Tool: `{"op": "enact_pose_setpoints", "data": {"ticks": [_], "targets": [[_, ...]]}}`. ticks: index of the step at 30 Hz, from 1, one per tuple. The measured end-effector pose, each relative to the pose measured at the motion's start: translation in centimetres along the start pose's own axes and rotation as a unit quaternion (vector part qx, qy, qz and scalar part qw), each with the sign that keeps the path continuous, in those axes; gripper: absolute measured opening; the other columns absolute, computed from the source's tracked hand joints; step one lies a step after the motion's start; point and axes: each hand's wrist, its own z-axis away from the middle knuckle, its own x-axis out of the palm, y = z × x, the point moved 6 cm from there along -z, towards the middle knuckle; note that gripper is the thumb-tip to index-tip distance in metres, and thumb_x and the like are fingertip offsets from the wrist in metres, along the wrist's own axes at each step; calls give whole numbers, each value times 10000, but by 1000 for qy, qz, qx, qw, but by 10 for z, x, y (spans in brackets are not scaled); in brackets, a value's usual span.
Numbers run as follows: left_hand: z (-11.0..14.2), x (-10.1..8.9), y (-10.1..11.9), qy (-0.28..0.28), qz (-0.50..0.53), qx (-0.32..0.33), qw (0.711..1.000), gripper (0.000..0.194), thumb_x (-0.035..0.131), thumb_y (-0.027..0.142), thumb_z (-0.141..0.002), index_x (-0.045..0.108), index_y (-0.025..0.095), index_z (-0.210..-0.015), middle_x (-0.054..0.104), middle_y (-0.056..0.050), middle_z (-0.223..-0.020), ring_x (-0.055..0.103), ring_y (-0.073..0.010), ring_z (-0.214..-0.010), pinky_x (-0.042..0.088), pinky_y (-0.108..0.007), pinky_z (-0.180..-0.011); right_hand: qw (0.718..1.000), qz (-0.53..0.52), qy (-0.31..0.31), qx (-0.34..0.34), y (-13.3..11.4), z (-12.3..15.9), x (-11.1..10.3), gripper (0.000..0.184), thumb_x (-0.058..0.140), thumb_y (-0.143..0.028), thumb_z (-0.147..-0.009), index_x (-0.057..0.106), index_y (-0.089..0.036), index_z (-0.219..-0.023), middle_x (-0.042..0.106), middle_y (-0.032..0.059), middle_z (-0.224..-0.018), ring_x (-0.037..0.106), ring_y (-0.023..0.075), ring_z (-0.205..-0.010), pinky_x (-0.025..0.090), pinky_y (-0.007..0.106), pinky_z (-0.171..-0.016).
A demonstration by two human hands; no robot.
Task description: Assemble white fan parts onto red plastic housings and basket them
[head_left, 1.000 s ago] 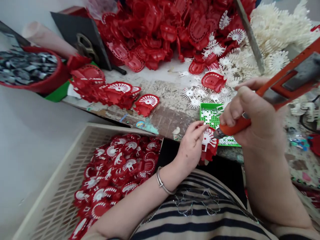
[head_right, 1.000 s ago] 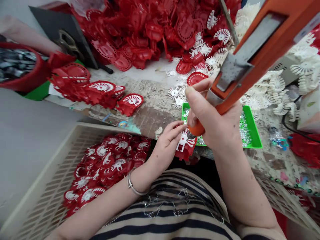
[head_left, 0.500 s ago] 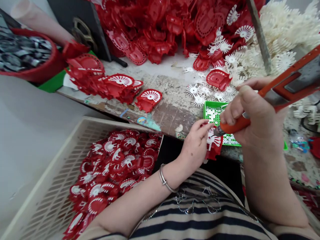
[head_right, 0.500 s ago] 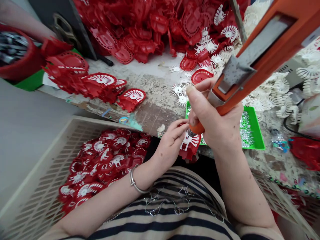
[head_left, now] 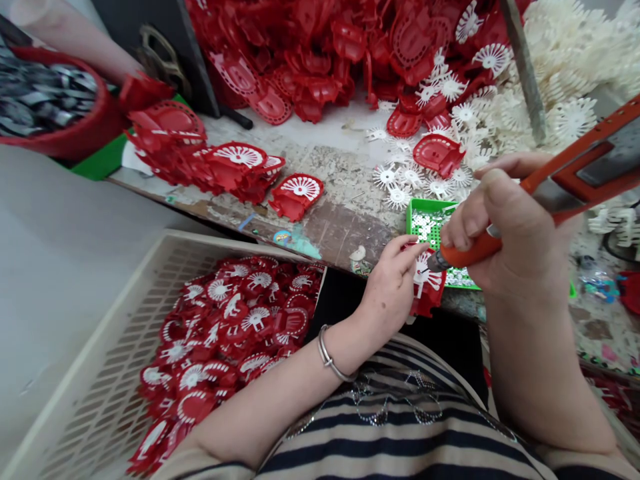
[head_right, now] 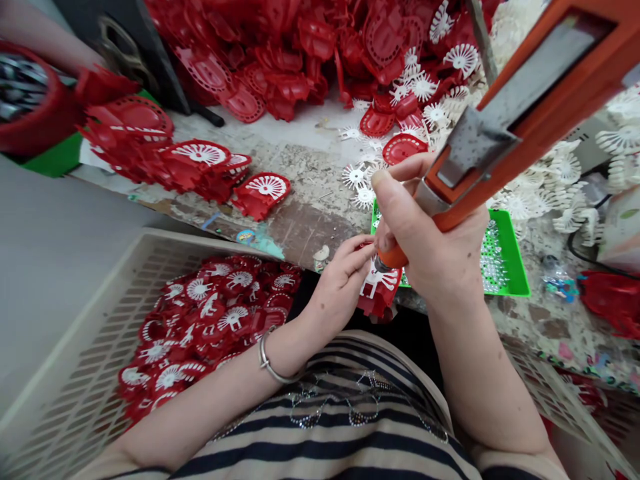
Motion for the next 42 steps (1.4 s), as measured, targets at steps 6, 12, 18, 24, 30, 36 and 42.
{"op": "enact_pose_setpoints", "data": {"ticks": [6,12,18,24,30,36,42], "targets": [[0,1,0,1,4,1,1000,360,385,116,-920,668,149,-1139,559,-126,-1328,520,-188,-1258,383,-382,-1133,1000,-14,9,-9,-3,0,2,218,724,-362,-786,525,-271,-786,378,-77,-463,385,110,-335,350,275,-352],[0,1,0,-3,7,2,1000,373,376,104,-919,657,158,-1158,554,-122,-1333,515,-182,-1265,375,-379,-1140,1000,18,15,-5,-3,1,2,167,673,-326,-825,519,-278,-780,372,-71,-481,410,121,-351,361,278,-368],[0,0,0,-3,7,3,1000,373,377,114,-917,660,162,-1155,555,-122,-1327,515,-190,-1265,376,-383,-1139,1000,19,18,-13,2,-1,-1,152,678,-331,-800,534,-280,-797,378,-68,-473,396,116,-351,358,276,-361],[0,0,0,-5,10,8,1000,373,381,117,-911,666,186,-1142,563,-104,-1325,532,-200,-1240,386,-407,-1129,999,20,28,-22,-4,5,5,115,647,-276,-800,533,-280,-785,396,-82,-473,404,103,-349,379,260,-371],[-1,2,0,-5,26,2,1000,383,368,91,-907,663,102,-1152,548,-157,-1325,527,-191,-1248,383,-353,-1129,998,33,40,-37,-7,6,11,164,621,-213,-813,501,-270,-718,398,-76,-452,392,101,-329,349,249,-347],[0,1,-1,10,35,6,999,372,381,109,-909,674,152,-1134,563,-122,-1303,541,-190,-1230,400,-366,-1118,998,-7,41,-40,-5,4,10,176,603,-168,-817,514,-262,-697,431,-80,-452,381,97,-325,325,247,-321],[-1,1,-2,18,35,7,999,374,385,104,-905,675,151,-1136,577,-122,-1287,534,-197,-1235,413,-372,-1106,998,-13,40,-42,-6,3,10,174,588,-156,-798,511,-246,-670,431,-89,-444,398,84,-337,350,244,-337]]}}
